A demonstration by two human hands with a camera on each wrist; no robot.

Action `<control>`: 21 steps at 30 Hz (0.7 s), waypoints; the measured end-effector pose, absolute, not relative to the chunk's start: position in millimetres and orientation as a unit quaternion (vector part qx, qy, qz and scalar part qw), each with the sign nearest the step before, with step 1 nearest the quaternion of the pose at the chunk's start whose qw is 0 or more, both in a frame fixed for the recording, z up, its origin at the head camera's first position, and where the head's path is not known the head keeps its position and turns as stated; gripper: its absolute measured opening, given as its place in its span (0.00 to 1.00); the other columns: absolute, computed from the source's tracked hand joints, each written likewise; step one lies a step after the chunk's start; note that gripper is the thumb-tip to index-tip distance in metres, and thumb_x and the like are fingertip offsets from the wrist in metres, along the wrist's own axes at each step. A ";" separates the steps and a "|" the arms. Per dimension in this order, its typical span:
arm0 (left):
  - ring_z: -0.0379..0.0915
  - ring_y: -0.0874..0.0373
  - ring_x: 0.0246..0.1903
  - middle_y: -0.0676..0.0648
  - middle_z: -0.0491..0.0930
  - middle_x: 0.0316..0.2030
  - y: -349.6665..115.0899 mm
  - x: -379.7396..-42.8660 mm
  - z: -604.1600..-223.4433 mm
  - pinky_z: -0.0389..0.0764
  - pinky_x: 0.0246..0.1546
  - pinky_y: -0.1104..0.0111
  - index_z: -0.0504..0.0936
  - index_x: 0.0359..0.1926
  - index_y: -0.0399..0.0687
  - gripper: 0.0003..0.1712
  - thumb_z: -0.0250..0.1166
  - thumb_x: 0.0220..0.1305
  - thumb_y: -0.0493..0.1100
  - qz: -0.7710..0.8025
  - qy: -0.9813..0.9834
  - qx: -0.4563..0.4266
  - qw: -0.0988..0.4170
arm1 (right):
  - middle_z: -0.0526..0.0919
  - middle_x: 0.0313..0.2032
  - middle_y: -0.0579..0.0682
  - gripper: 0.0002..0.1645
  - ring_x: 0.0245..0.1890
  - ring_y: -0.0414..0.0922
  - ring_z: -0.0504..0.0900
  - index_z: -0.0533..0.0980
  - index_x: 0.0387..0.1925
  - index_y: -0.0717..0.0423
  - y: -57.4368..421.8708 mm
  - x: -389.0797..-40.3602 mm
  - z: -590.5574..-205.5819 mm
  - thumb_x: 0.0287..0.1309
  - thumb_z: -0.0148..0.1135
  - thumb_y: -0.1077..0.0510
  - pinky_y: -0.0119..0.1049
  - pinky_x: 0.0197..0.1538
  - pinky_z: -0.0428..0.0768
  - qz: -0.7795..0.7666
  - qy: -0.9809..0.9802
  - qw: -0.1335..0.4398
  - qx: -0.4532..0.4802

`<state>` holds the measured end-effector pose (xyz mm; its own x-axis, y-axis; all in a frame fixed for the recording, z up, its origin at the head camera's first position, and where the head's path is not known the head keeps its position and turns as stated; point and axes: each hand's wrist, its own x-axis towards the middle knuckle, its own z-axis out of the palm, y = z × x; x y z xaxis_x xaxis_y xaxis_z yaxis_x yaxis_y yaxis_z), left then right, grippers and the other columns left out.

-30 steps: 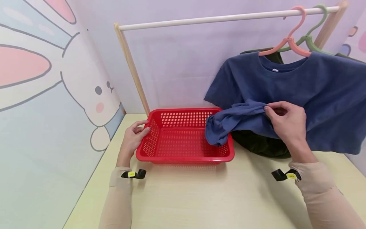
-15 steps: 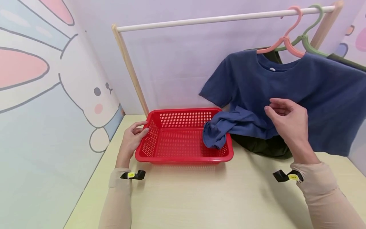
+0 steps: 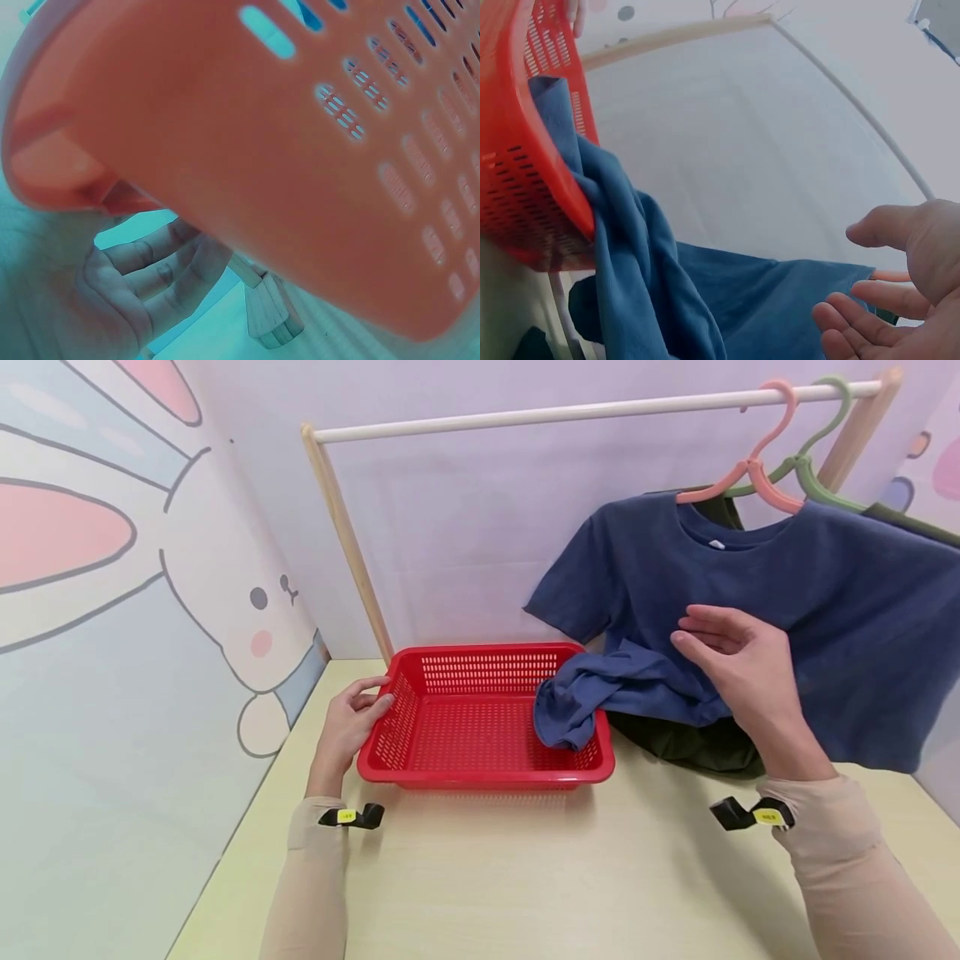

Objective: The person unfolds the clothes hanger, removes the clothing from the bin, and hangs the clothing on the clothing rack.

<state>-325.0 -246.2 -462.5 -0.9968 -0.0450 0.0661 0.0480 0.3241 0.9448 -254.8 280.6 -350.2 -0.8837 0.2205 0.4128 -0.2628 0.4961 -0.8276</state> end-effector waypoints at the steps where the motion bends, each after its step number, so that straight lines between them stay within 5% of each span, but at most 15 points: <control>1: 0.87 0.42 0.56 0.35 0.83 0.63 -246.2 -325.2 -462.8 0.91 0.54 0.59 0.77 0.79 0.56 0.32 0.71 0.80 0.54 -0.582 -0.812 0.000 0.040 | 0.89 0.59 0.43 0.34 0.52 0.30 0.87 0.81 0.72 0.51 278.5 -256.0 -349.4 0.71 0.78 0.47 0.14 0.54 0.79 0.506 -0.830 0.234 0.021; 13: 0.88 0.45 0.53 0.33 0.84 0.61 -247.8 -329.6 -466.0 0.92 0.50 0.61 0.78 0.78 0.55 0.30 0.70 0.81 0.51 -0.586 -0.809 -0.005 0.046 | 0.87 0.64 0.53 0.31 0.57 0.36 0.89 0.81 0.72 0.52 245.1 -275.5 -356.6 0.72 0.77 0.52 0.20 0.59 0.82 0.532 -0.822 0.160 0.124; 21: 0.88 0.46 0.53 0.33 0.85 0.61 -247.5 -331.0 -466.5 0.92 0.50 0.61 0.78 0.77 0.55 0.30 0.71 0.80 0.52 -0.586 -0.809 -0.009 0.046 | 0.83 0.71 0.58 0.37 0.67 0.56 0.84 0.79 0.73 0.57 233.4 -292.7 -386.8 0.69 0.80 0.49 0.19 0.59 0.80 0.499 -0.850 0.078 0.150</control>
